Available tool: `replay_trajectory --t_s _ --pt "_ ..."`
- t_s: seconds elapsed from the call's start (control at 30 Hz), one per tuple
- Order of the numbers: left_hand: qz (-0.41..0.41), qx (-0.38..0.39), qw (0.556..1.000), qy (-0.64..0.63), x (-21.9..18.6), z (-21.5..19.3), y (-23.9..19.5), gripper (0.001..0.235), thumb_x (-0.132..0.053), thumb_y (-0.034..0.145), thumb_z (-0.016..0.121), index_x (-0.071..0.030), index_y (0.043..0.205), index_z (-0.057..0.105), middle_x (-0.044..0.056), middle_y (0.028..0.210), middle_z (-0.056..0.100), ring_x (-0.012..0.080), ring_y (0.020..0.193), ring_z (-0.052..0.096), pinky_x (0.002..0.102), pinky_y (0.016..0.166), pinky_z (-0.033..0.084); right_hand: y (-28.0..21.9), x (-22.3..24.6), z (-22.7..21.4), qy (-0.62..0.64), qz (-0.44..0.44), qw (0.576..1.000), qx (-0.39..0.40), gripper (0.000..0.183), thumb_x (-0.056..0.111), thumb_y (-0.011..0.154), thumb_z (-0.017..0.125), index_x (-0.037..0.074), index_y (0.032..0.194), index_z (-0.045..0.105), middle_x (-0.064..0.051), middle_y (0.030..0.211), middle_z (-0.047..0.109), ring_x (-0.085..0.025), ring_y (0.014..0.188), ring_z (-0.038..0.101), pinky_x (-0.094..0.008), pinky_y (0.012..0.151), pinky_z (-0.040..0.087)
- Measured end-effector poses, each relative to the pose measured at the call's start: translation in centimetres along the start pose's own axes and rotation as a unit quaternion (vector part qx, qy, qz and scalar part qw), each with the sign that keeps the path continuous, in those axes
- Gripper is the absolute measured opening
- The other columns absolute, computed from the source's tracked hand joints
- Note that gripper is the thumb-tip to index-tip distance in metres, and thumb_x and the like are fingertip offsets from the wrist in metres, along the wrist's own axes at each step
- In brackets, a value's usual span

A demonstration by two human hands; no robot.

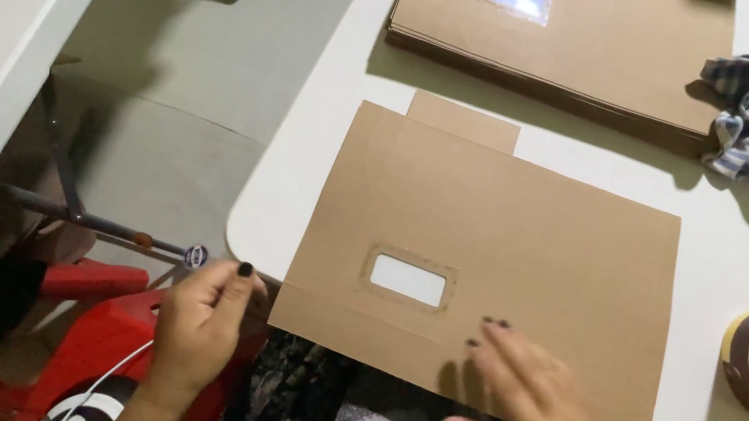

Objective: Assembling cardboard boxes or folders by folding them along pre-scored lines and pressing the edges together.

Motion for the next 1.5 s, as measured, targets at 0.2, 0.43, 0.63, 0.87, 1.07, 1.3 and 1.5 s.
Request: replay_trajectory --t_s 0.2,0.43,0.63,0.87,1.07,1.3,1.5 --pt "-0.074 0.161 0.94 -0.291 -2.6 2.4 -2.0 0.048 -0.041 0.099 0.051 0.0 0.105 0.076 0.01 0.101 0.082 0.019 0.097 0.076 0.032 0.086 0.06 3.7 2.9 4.2 -0.053 -0.049 0.997 -0.004 0.033 0.028 0.091 0.077 0.011 0.118 0.069 -0.01 0.133 0.069 -0.03 0.125 0.064 -0.043 0.101 0.046" --pt "0.075 0.208 0.898 -0.381 -5.0 3.2 -2.1 0.04 -0.043 0.104 0.054 -0.005 0.115 0.06 0.009 0.118 0.063 0.0202 0.112 0.06 0.035 0.1 0.048 5.2 2.8 3.2 0.002 -0.044 0.998 0.046 0.056 0.044 0.082 0.083 0.012 0.125 0.068 -0.009 0.135 0.069 -0.033 0.117 0.065 -0.049 0.093 0.052" --pt "0.149 0.247 0.85 -0.441 -6.0 6.3 -3.2 0.09 -0.076 0.102 0.048 -0.005 0.156 0.033 0.019 0.151 0.05 0.0312 0.14 0.053 0.047 0.115 0.049 7.1 5.1 2.5 0.079 -0.061 0.995 -0.019 0.067 0.036 0.08 0.089 0.003 0.131 0.062 -0.017 0.143 0.061 -0.038 0.131 0.061 -0.051 0.11 0.05" --pt "0.22 0.206 0.864 -0.404 -7.9 6.6 -3.1 0.06 -0.027 0.103 0.066 -0.001 0.15 0.04 0.018 0.148 0.055 0.0304 0.14 0.055 0.044 0.119 0.049 8.1 4.7 1.3 0.155 -0.047 0.987 -0.005 0.044 0.023 0.089 0.075 -0.001 0.124 0.065 -0.021 0.137 0.065 -0.038 0.126 0.066 -0.047 0.108 0.054" --pt "0.227 0.176 0.879 -0.381 -7.5 6.8 -3.0 0.035 -0.038 0.102 0.065 -0.009 0.12 0.062 0.012 0.129 0.065 0.0242 0.119 0.067 0.037 0.102 0.058 7.9 3.1 2.0 0.162 -0.052 0.984 0.044 0.049 0.029 0.086 0.08 0.004 0.126 0.068 -0.014 0.139 0.066 -0.028 0.128 0.066 -0.042 0.111 0.051" --pt "0.234 0.17 0.881 -0.374 -7.2 6.8 -3.1 0.057 -0.024 0.101 0.068 0.001 0.145 0.043 0.021 0.135 0.063 0.0318 0.123 0.067 0.04 0.105 0.06 8.0 2.8 1.7 0.209 -0.073 0.973 0.066 0.038 0.015 0.097 0.062 -0.001 0.131 0.063 -0.02 0.137 0.067 -0.032 0.129 0.066 -0.042 0.113 0.05" --pt "0.019 0.091 0.908 -0.41 -3.8 6.5 -2.9 0.043 -0.001 0.084 0.067 -0.011 0.119 0.045 0.007 0.099 0.058 0.0143 0.085 0.058 0.027 0.071 0.052 7.3 5.5 1.6 -0.023 -0.169 0.983 -0.074 0.021 -0.002 0.099 0.055 -0.008 0.117 0.065 -0.015 0.114 0.074 -0.03 0.104 0.075 -0.043 0.1 0.06"
Point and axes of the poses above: each hand's wrist, its own y-axis towards the middle knuckle, its own z-axis out of the palm, x = y × z, the point moved 5 cm from there along y, towards the middle knuckle
